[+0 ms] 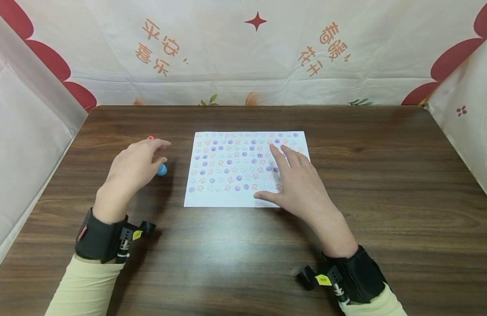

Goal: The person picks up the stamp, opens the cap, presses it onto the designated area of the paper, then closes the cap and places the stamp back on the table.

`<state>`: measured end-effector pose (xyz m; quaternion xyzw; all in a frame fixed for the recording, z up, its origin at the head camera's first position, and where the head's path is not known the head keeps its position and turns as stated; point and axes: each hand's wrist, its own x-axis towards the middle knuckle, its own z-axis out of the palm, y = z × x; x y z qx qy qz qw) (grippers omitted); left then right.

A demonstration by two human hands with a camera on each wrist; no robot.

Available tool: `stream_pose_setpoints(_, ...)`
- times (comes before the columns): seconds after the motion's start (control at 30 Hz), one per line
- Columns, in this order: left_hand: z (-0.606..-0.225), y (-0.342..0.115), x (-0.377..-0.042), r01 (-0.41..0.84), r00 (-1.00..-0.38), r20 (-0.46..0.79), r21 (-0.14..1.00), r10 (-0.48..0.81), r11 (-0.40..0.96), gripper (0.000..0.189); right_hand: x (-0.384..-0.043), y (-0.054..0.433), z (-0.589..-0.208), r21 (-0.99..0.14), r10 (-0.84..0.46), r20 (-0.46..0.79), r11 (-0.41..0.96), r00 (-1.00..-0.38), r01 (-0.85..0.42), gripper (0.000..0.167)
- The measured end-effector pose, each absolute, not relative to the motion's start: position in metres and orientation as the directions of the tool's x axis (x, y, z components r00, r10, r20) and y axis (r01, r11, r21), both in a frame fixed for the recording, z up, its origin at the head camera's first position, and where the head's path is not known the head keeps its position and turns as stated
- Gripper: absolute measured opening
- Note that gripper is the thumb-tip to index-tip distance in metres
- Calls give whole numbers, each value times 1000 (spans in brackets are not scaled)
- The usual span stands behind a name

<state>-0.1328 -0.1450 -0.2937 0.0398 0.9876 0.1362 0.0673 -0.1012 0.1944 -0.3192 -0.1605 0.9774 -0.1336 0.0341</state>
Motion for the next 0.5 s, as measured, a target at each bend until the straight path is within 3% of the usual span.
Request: stream_pose_setpoints(0.5, -294, -154, -135, -4, -967, -245, 300, 73, 954, 43, -101, 197, -321, -270, -326, -50, 914, -944, -302, 105)
